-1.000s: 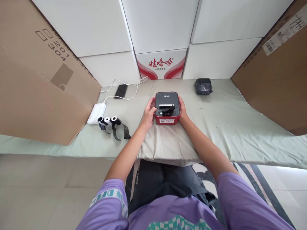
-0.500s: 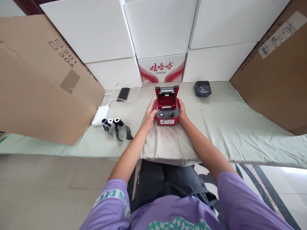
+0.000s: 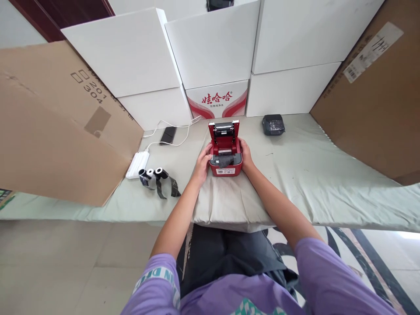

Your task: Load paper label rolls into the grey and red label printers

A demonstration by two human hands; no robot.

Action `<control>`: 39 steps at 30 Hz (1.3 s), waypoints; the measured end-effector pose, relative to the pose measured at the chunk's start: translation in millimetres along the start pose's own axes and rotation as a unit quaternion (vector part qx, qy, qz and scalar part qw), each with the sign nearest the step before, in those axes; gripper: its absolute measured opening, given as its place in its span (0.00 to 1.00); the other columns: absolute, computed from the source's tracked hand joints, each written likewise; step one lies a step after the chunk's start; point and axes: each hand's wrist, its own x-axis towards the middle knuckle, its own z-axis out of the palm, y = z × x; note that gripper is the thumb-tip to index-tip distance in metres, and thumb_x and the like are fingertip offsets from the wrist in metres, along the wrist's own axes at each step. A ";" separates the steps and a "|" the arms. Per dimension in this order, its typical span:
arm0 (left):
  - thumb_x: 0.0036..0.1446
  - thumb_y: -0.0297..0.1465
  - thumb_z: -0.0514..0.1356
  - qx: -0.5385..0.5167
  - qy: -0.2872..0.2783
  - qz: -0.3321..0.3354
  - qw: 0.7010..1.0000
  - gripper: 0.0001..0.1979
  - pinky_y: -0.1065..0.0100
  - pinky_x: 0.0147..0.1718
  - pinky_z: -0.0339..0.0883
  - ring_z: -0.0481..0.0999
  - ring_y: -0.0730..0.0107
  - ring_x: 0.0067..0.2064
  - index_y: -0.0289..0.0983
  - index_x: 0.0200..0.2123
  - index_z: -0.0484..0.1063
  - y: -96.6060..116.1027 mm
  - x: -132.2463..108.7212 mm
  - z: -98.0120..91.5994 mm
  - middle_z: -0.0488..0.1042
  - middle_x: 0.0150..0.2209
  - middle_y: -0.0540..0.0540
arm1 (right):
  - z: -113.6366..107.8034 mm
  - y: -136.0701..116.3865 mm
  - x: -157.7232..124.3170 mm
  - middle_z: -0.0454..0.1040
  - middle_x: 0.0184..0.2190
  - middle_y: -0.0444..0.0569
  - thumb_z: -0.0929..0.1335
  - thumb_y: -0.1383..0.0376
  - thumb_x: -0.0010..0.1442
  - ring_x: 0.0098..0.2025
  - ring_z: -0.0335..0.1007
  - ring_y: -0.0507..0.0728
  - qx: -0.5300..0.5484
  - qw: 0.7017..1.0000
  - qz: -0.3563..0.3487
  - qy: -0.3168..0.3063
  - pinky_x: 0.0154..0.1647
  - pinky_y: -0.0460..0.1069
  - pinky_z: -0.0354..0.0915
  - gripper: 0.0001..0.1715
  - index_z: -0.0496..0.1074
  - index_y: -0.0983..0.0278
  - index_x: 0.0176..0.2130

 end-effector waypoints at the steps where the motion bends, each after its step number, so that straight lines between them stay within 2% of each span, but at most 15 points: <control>1: 0.59 0.42 0.62 -0.006 0.005 0.003 1.000 0.33 0.49 0.75 0.57 0.62 0.50 0.77 0.46 0.68 0.73 -0.3 -1.0 -0.1 0.64 0.76 0.46 | -0.2 0.0 0.1 0.83 0.54 0.47 0.69 0.39 0.61 0.60 0.76 0.65 -0.002 1.000 -0.001 0.000 0.70 0.62 0.68 0.28 0.80 0.54 0.47; 4: 0.61 0.45 0.62 0.016 0.038 0.043 0.998 0.26 0.51 0.74 0.59 0.65 0.50 0.76 0.43 0.59 0.80 5.0 -1.6 -0.9 0.69 0.73 0.44 | -0.4 0.9 1.0 0.83 0.54 0.48 0.68 0.38 0.61 0.60 0.76 0.64 0.002 1.000 0.002 0.001 0.69 0.62 0.68 0.29 0.79 0.55 0.48; 7: 0.65 0.47 0.60 0.119 0.066 0.104 0.985 0.21 0.51 0.72 0.61 0.72 0.50 0.70 0.41 0.48 0.86 26.2 7.5 -2.5 0.79 0.64 0.41 | -0.9 3.2 3.1 0.83 0.54 0.48 0.69 0.38 0.61 0.59 0.76 0.63 0.011 1.000 0.008 0.003 0.69 0.61 0.68 0.30 0.78 0.55 0.49; 9: 0.64 0.46 0.62 0.214 0.014 0.109 0.971 0.18 0.51 0.69 0.63 0.78 0.48 0.63 0.42 0.44 0.88 46.6 22.1 -1.0 0.85 0.54 0.40 | -1.9 5.3 4.9 0.83 0.54 0.48 0.69 0.39 0.61 0.59 0.76 0.62 0.012 1.000 0.010 0.001 0.70 0.61 0.67 0.30 0.78 0.56 0.50; 11: 0.59 0.42 0.67 0.313 -0.087 0.078 0.943 0.12 0.50 0.67 0.65 0.82 0.45 0.56 0.44 0.40 0.89 65.7 42.5 5.5 0.87 0.47 0.41 | -3.2 7.4 6.7 0.83 0.53 0.47 0.69 0.39 0.61 0.59 0.76 0.62 0.013 1.000 0.008 0.002 0.71 0.61 0.66 0.30 0.79 0.56 0.49; 14: 0.49 0.32 0.72 0.451 -0.198 0.020 0.870 0.04 0.50 0.66 0.64 0.83 0.41 0.51 0.45 0.30 0.88 82.1 74.8 24.9 0.87 0.37 0.42 | -5.3 10.0 8.8 0.84 0.53 0.47 0.69 0.38 0.60 0.58 0.77 0.62 0.018 1.000 0.011 0.002 0.70 0.60 0.67 0.30 0.79 0.56 0.49; 17: 0.43 0.26 0.70 0.542 -0.239 -0.015 0.806 0.05 0.50 0.62 0.66 0.84 0.41 0.46 0.44 0.21 0.82 86.1 95.7 43.7 0.82 0.27 0.42 | -6.6 12.3 10.4 0.85 0.51 0.47 0.70 0.37 0.58 0.56 0.78 0.62 0.035 0.999 0.025 -0.001 0.67 0.60 0.70 0.32 0.78 0.56 0.49; 19: 0.43 0.28 0.69 0.587 -0.277 -0.026 0.761 0.05 0.53 0.56 0.69 0.83 0.45 0.41 0.43 0.20 0.81 88.2 100.6 49.1 0.80 0.24 0.44 | -6.8 13.7 11.3 0.85 0.50 0.47 0.71 0.36 0.57 0.55 0.79 0.62 0.046 0.998 0.032 0.000 0.66 0.60 0.71 0.33 0.78 0.56 0.49; 22: 0.47 0.32 0.67 0.626 -0.334 -0.031 0.704 0.05 0.61 0.46 0.71 0.80 0.54 0.35 0.43 0.26 0.84 95.4 99.0 47.2 0.81 0.25 0.46 | -6.4 15.6 12.3 0.85 0.51 0.48 0.70 0.36 0.58 0.56 0.79 0.62 0.046 0.998 0.032 -0.001 0.66 0.60 0.71 0.33 0.77 0.56 0.49; 26: 0.51 0.35 0.64 0.636 -0.378 -0.037 0.672 0.14 0.65 0.41 0.69 0.80 0.60 0.37 0.42 0.38 0.87 104.1 93.0 42.0 0.86 0.36 0.47 | -5.9 16.6 12.9 0.85 0.50 0.47 0.70 0.36 0.59 0.56 0.80 0.62 0.043 0.999 0.027 -0.005 0.63 0.60 0.73 0.32 0.78 0.56 0.49; 28: 0.53 0.35 0.63 0.631 -0.381 -0.027 0.675 0.15 0.65 0.42 0.69 0.81 0.60 0.40 0.40 0.41 0.87 105.4 90.1 41.1 0.86 0.39 0.46 | -6.0 16.5 13.0 0.85 0.50 0.46 0.70 0.36 0.59 0.55 0.80 0.62 0.044 0.999 0.027 -0.005 0.63 0.60 0.73 0.32 0.78 0.56 0.49; 30: 0.55 0.36 0.63 0.610 -0.370 -0.008 0.700 0.16 0.65 0.44 0.71 0.82 0.60 0.42 0.37 0.43 0.86 106.8 85.5 39.0 0.86 0.42 0.44 | -6.4 16.2 13.2 0.85 0.49 0.46 0.69 0.36 0.60 0.55 0.80 0.62 0.041 0.999 0.029 -0.005 0.64 0.60 0.73 0.32 0.78 0.56 0.49; 34: 0.59 0.39 0.65 0.509 -0.303 0.057 0.803 0.18 0.62 0.49 0.75 0.81 0.59 0.48 0.35 0.49 0.83 120.1 66.0 22.4 0.83 0.49 0.39 | -7.1 15.1 13.0 0.85 0.49 0.46 0.70 0.37 0.60 0.55 0.81 0.62 0.043 0.998 0.037 -0.004 0.65 0.59 0.72 0.32 0.78 0.57 0.48; 37: 0.59 0.43 0.68 0.407 -0.193 0.089 0.889 0.21 0.60 0.48 0.78 0.81 0.61 0.48 0.38 0.52 0.80 141.2 46.3 -3.0 0.80 0.54 0.39 | -7.1 13.6 11.9 0.85 0.48 0.46 0.70 0.38 0.61 0.55 0.81 0.61 0.055 0.998 0.038 -0.008 0.65 0.59 0.72 0.30 0.78 0.57 0.49; 39: 0.57 0.44 0.70 0.339 -0.110 0.068 0.932 0.24 0.61 0.43 0.79 0.81 0.62 0.45 0.39 0.53 0.79 156.7 35.5 -24.5 0.79 0.53 0.40 | -6.9 12.3 11.4 0.85 0.49 0.45 0.70 0.39 0.61 0.55 0.80 0.61 0.057 0.998 0.035 -0.010 0.65 0.59 0.72 0.30 0.79 0.57 0.49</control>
